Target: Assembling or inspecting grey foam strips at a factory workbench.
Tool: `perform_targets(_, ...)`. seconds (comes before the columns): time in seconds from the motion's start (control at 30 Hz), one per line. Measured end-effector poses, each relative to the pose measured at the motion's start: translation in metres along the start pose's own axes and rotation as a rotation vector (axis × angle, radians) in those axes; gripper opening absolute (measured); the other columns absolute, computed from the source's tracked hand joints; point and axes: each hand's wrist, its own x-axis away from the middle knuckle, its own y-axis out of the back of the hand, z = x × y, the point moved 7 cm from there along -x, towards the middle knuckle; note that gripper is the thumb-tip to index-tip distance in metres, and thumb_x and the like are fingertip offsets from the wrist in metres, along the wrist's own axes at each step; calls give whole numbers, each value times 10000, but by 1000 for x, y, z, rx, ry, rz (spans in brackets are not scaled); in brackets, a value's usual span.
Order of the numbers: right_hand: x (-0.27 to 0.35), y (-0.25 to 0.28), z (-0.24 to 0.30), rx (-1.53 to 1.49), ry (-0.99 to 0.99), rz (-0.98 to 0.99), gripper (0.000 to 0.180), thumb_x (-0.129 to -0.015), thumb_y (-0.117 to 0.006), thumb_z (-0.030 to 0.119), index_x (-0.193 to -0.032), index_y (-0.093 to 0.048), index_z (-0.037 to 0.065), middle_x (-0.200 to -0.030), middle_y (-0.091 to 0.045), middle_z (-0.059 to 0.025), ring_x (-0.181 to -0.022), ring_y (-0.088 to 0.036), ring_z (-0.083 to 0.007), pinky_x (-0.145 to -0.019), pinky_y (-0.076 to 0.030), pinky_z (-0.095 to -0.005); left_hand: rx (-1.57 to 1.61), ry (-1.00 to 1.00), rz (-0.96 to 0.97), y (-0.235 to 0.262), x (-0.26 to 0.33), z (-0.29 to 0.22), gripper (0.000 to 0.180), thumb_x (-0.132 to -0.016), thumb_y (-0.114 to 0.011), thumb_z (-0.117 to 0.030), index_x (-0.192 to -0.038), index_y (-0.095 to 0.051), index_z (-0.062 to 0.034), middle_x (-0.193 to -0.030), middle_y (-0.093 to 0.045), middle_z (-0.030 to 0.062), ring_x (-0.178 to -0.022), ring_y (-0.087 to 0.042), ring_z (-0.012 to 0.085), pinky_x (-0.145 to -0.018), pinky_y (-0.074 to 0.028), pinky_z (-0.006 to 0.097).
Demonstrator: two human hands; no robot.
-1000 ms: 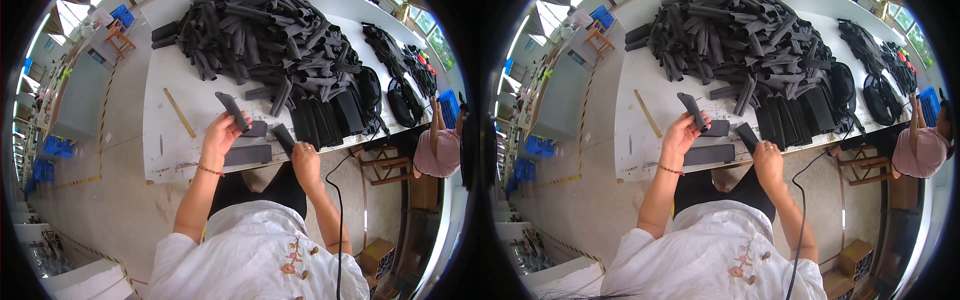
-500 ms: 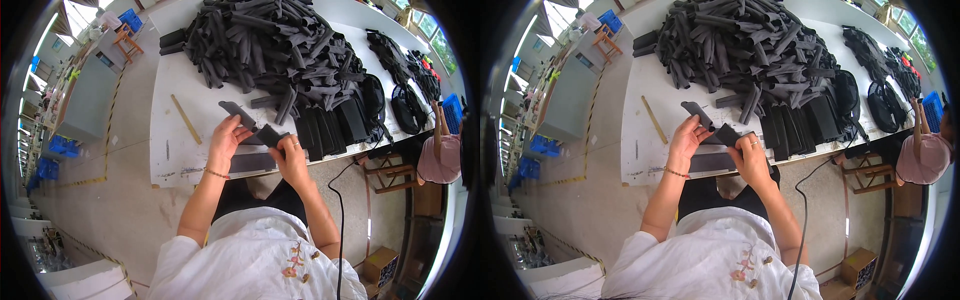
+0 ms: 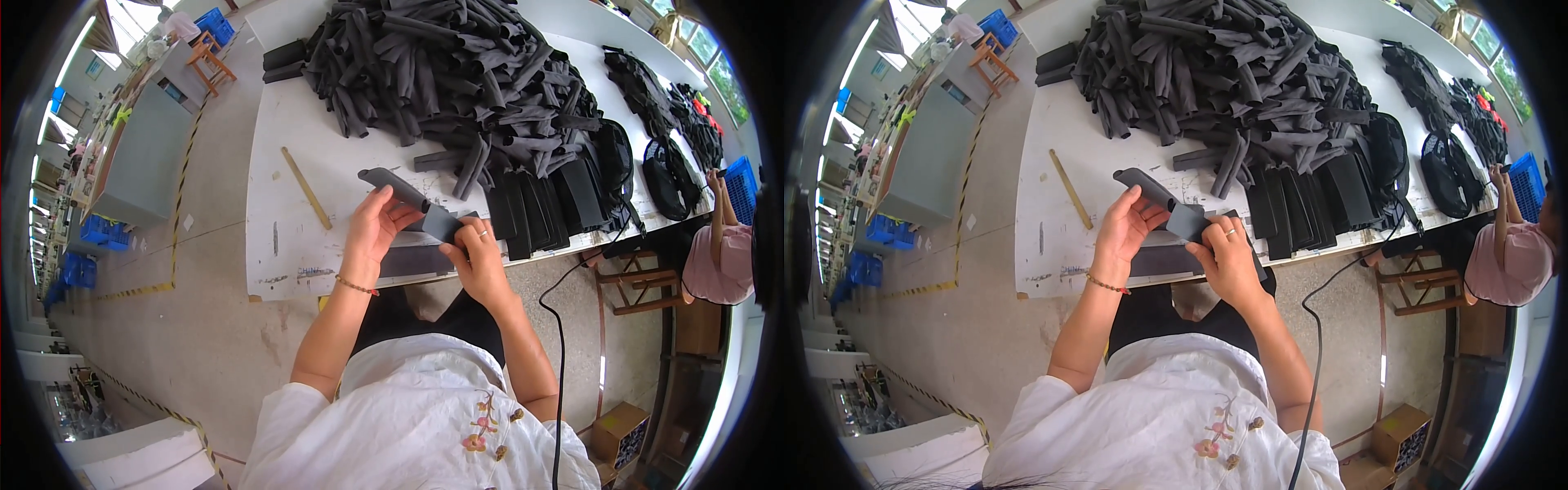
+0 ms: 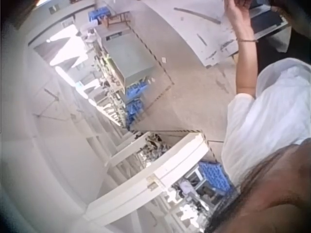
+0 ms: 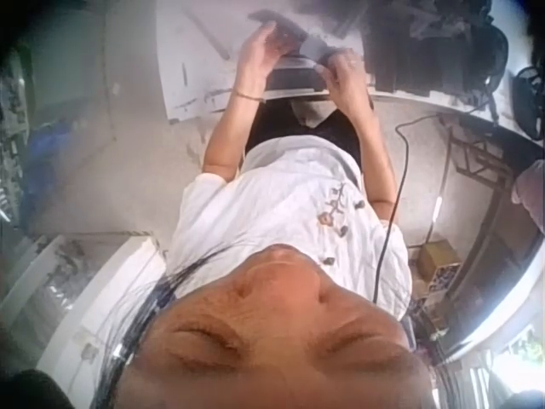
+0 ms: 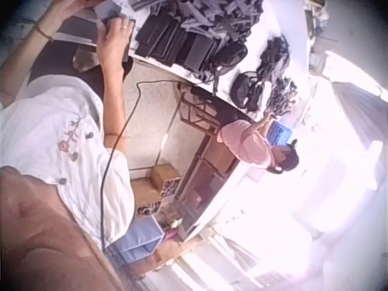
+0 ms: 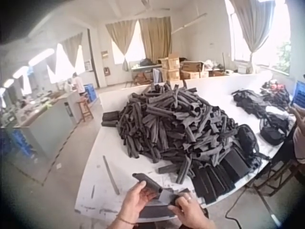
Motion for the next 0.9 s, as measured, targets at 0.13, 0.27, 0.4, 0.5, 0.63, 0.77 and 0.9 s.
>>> perform_targets(0.13, 3, -2, 2, -23, 1, 6, 274, -791, -738, 89, -964, -540, 13, -974, -591, -140, -866, -535, -348, -761, -450, -433, -67, -47, -55, 6, -2, -3, 200, -937, -593, -114, -1104, -554, -11, -1031, -659, 136, -985, -675, 293, -861, -574, 396)
perform_targets(0.27, 1, 7, 0, -102, -135, -73, 402, -735, -772, 86, -1111, -643, 31, -964, -636, -109, -908, -552, -294, -812, -443, -399, -112, -53, -125, 21, -5, -3, 190, -933, -597, -90, -1096, -552, -4, -1020, -660, 147, -989, -676, 288, -847, -578, 375)
perform_targets(0.4, -4, 14, 6, 75, -3, -99, 403, -725, -772, 88, -1117, -680, 59, -969, -651, -77, -896, -558, -268, -816, -430, -377, -105, -46, -129, 20, -5, 0, 179, -933, -597, -92, -1084, -556, -5, -1004, -666, 142, -970, -680, 270, -832, -582, 363)
perform_targets(0.5, -10, 16, 12, 133, 16, -87, 352, -726, -762, 89, -1074, -710, 83, -967, -652, -42, -876, -559, -237, -792, -414, -347, -115, -29, -117, 16, -3, 1, 170, -928, -601, -85, -1080, -563, -18, -983, -676, 127, -916, -688, 240, -783, -594, 355)
perform_targets(0.63, -15, 15, 17, 224, 106, -103, 275, -740, -750, 103, -1013, -723, 108, -928, -646, 4, -852, -554, -207, -759, -398, -347, -107, 22, -141, 16, -1, 6, 221, -906, -627, -57, -1111, -554, -20, -1008, -659, 104, -873, -682, 224, -731, -596, 351)
perform_targets(0.77, -17, 19, 21, 326, 161, -166, 250, -724, -755, 97, -971, -724, 123, -913, -651, 20, -827, -557, -198, -752, -401, -343, -99, 22, -131, 9, 5, 7, 185, -914, -627, -72, -1085, -563, -39, -968, -668, 94, -837, -687, 210, -713, -606, 347)
perform_targets(0.9, -17, 16, 27, 389, 193, -179, 272, -716, -756, 99, -984, -716, 116, -904, -647, 28, -829, -564, -191, -753, -403, -340, -97, -46, -149, -3, 15, 4, 261, -897, -638, -56, -1121, -517, -1, -1032, -646, 131, -900, -680, 250, -757, -600, 376)
